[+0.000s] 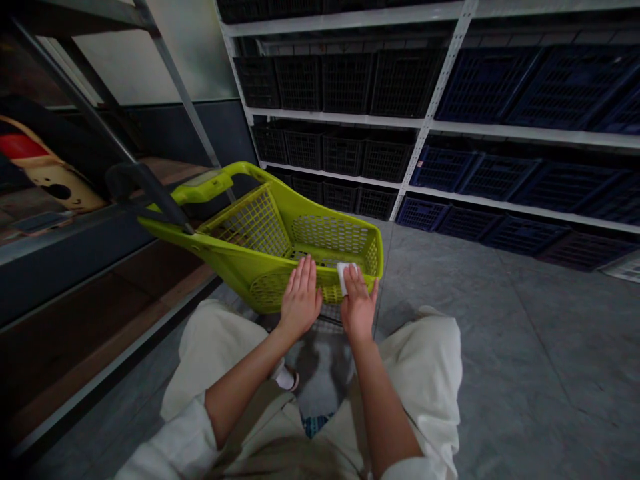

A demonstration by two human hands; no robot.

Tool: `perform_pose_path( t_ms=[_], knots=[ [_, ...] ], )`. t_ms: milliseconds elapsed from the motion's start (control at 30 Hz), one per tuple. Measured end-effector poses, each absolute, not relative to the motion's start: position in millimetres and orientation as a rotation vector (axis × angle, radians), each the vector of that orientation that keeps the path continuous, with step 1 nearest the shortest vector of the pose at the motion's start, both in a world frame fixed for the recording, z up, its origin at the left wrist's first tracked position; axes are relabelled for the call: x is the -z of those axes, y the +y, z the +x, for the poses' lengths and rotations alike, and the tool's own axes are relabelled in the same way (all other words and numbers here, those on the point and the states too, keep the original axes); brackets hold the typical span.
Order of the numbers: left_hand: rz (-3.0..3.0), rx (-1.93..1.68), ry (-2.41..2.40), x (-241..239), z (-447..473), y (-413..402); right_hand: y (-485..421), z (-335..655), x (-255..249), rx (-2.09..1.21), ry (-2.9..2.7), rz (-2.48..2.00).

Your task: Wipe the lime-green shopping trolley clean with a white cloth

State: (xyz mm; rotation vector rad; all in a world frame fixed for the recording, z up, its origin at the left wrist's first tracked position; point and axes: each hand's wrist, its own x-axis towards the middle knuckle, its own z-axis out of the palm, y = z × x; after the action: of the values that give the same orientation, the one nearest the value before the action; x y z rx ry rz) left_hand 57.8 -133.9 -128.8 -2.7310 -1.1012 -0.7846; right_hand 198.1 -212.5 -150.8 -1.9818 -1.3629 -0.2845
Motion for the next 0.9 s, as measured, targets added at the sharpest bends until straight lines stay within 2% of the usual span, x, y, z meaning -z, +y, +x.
perform_pose_path(
  t_ms=[233,367,567,733,900],
  knots=[
    [-2.708,0.77,-1.125,129.0,59.4,-135.9,-225.3,224.2,168.3,0.274,-0.997,-2.048],
    [-2.715,0.8,-1.118,130.6,59.6,-134.7,-197.2,185.9,148.0,0.319,-1.169,-2.037],
    [-2.706,0.771,-1.111,134.1,57.6,-131.0,-169.1,145.4,123.4,0.182,-1.46,-1.912],
    [-2.719,0.788,-1.087,130.0,56.2,-133.3,-194.9,176.4,136.4,0.206,-1.467,-1.898],
    [-2.716,0.777,-1.097,127.2,57.6,-136.0,-225.1,222.1,161.1,0.243,-1.086,-2.037]
  ],
)
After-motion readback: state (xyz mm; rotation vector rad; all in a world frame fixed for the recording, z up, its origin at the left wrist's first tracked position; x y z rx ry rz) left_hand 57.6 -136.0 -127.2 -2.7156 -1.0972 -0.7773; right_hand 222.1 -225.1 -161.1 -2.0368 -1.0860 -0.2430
